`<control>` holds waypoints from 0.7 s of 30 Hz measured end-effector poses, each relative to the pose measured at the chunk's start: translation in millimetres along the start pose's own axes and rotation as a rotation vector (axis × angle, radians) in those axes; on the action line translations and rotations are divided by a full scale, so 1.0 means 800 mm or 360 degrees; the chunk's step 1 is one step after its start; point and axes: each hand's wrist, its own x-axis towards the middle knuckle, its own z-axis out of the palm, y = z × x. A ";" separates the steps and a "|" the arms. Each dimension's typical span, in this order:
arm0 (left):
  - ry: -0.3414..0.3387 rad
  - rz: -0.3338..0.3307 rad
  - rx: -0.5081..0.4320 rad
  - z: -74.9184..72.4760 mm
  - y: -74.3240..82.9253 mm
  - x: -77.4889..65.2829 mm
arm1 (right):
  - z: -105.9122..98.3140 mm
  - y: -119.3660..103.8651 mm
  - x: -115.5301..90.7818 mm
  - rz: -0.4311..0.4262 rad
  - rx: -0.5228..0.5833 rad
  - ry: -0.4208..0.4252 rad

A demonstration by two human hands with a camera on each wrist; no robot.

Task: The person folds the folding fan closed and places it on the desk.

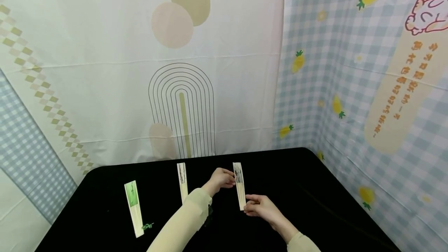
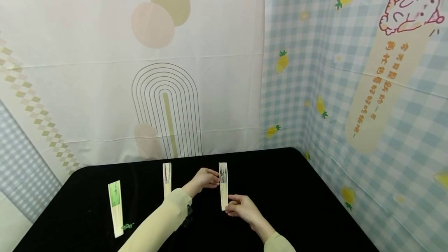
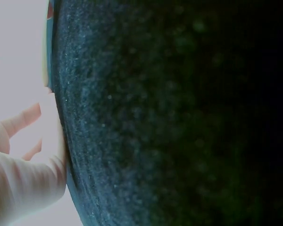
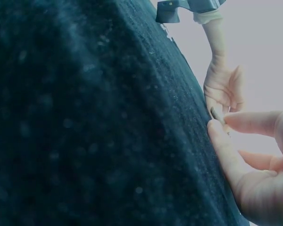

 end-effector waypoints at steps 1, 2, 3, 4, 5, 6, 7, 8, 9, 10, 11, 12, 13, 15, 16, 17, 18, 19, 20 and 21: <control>0.0002 0.0002 0.0001 0.001 0.000 0.000 | 0.000 0.000 -0.001 0.0002 -0.0012 0.0008; 0.0005 0.0007 0.0003 0.001 0.000 -0.001 | 0.000 0.000 0.000 -0.0002 -0.0028 0.0013; 0.0011 0.0008 0.0002 0.002 0.001 -0.002 | 0.001 0.001 0.000 -0.0006 -0.0042 0.0016; 0.0016 0.0013 0.0006 0.003 0.001 -0.003 | 0.001 0.001 0.000 -0.0012 -0.0054 0.0019; 0.0021 0.0015 0.0008 0.003 0.002 -0.003 | 0.000 0.001 0.001 -0.0017 -0.0067 0.0023; 0.0026 0.0023 0.0013 0.003 0.002 -0.004 | 0.000 0.001 0.001 -0.0022 -0.0090 0.0028; 0.0029 0.0031 0.0024 0.003 0.002 -0.004 | 0.000 0.000 0.001 -0.0023 -0.0105 0.0032; 0.0033 0.0037 0.0031 0.004 0.003 -0.004 | 0.000 0.000 0.001 -0.0031 -0.0122 0.0033; 0.0038 0.0041 0.0037 0.004 0.003 -0.004 | 0.000 0.000 0.001 -0.0038 -0.0133 0.0035; 0.0043 0.0043 0.0041 0.004 0.004 -0.004 | 0.000 0.000 0.001 -0.0047 -0.0144 0.0039; 0.0049 0.0044 0.0045 0.004 0.004 -0.003 | 0.000 -0.001 0.001 -0.0051 -0.0157 0.0044; 0.0055 0.0047 0.0051 0.004 0.004 -0.003 | 0.000 -0.001 0.001 -0.0057 -0.0167 0.0049; 0.0059 0.0055 0.0059 0.005 0.004 -0.003 | 0.000 -0.001 0.001 -0.0063 -0.0170 0.0055; 0.0067 0.0059 0.0065 0.005 0.005 -0.003 | 0.000 -0.001 0.000 -0.0073 -0.0185 0.0071; 0.0070 0.0063 0.0072 0.006 0.005 -0.003 | 0.000 0.000 0.000 -0.0079 -0.0195 0.0078; 0.0072 0.0066 0.0078 0.006 0.004 -0.004 | 0.000 0.001 0.000 -0.0082 -0.0206 0.0085; 0.0074 0.0068 0.0083 0.006 0.004 -0.004 | 0.000 0.002 0.000 -0.0085 -0.0214 0.0093; 0.0074 0.0069 0.0085 0.007 0.004 -0.004 | 0.000 0.003 0.000 -0.0086 -0.0222 0.0099; 0.0075 0.0064 0.0084 0.007 0.003 -0.005 | 0.000 0.004 0.000 -0.0088 -0.0230 0.0104; 0.0076 0.0066 0.0088 0.007 0.002 -0.005 | 0.000 0.004 0.000 -0.0089 -0.0237 0.0109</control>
